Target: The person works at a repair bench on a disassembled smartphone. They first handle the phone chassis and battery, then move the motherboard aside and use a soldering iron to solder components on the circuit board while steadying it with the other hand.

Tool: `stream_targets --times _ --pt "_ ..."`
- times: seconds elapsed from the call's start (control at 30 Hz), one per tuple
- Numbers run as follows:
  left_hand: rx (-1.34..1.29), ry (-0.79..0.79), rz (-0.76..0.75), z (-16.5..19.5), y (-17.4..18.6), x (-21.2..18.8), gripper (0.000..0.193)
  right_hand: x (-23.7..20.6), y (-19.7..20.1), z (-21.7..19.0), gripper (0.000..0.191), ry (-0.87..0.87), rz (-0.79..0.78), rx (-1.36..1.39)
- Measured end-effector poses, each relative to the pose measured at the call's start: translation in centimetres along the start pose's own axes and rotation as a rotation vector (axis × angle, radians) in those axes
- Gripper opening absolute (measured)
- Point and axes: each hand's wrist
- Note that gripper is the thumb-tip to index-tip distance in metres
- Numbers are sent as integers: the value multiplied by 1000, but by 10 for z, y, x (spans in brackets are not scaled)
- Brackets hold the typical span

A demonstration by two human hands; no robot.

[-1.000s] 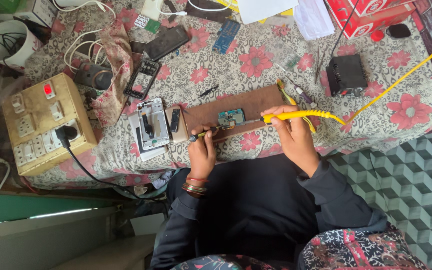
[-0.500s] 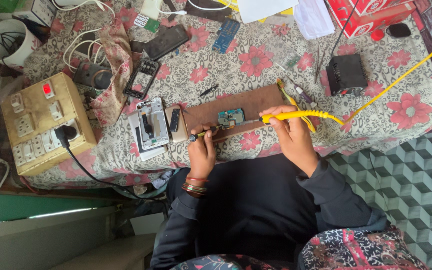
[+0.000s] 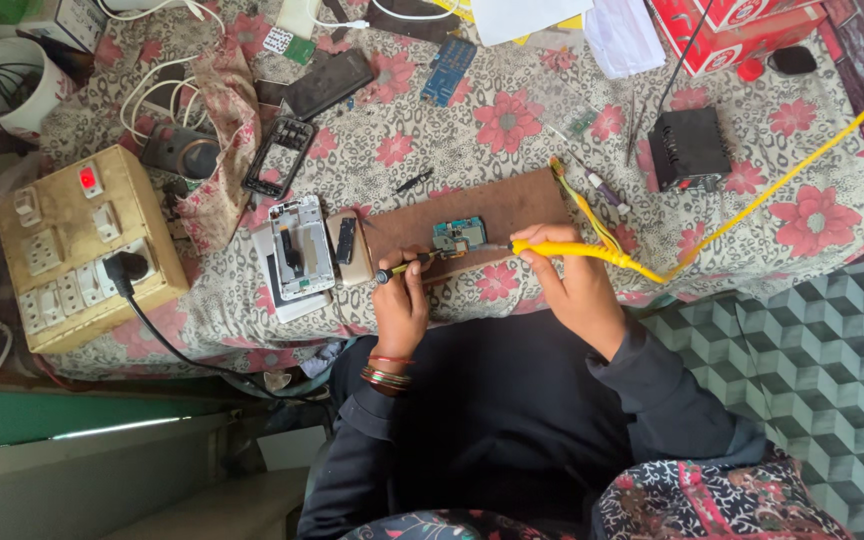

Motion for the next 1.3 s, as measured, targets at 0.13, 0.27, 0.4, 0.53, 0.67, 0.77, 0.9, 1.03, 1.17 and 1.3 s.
stream_targets --times 0.13,0.27,0.4,0.53,0.67,0.77,0.9,1.03,1.17,1.3 --pt "-17 10 3 1 0 1 19 -3 -5 0 21 33 -1 -31" --pt "-17 -1 7 0 -1 1 18 -3 -5 1 20 19 -6 -20" --pt "-10 -20 11 -2 -2 1 17 0 4 1 17 -38 -60 51" --pt "6 -39 15 -4 -3 1 16 4 11 1 15 -36 -75 109" --pt "-31 -10 6 -3 -3 1 15 5 9 1 16 -36 -45 93" --pt "-25 -6 -4 -2 -1 0 16 5 13 0 18 -74 -53 74" --pt "-39 15 -2 -1 0 0 16 6 12 0 17 -70 35 102" --pt "-18 -17 4 -2 0 1 16 8 9 5 17 -66 70 134" --pt "-20 -3 4 -4 -1 0 17 8 4 9 17 -27 85 112" --pt "18 -36 2 -4 0 0 17 8 3 8 16 -41 88 106"
Point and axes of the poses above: each hand's wrist, its own x-axis towards the middle knuckle, its own y-axis out of the back of the hand, z = x × y, and after that the axes turned 1 degree about -x, right-handed
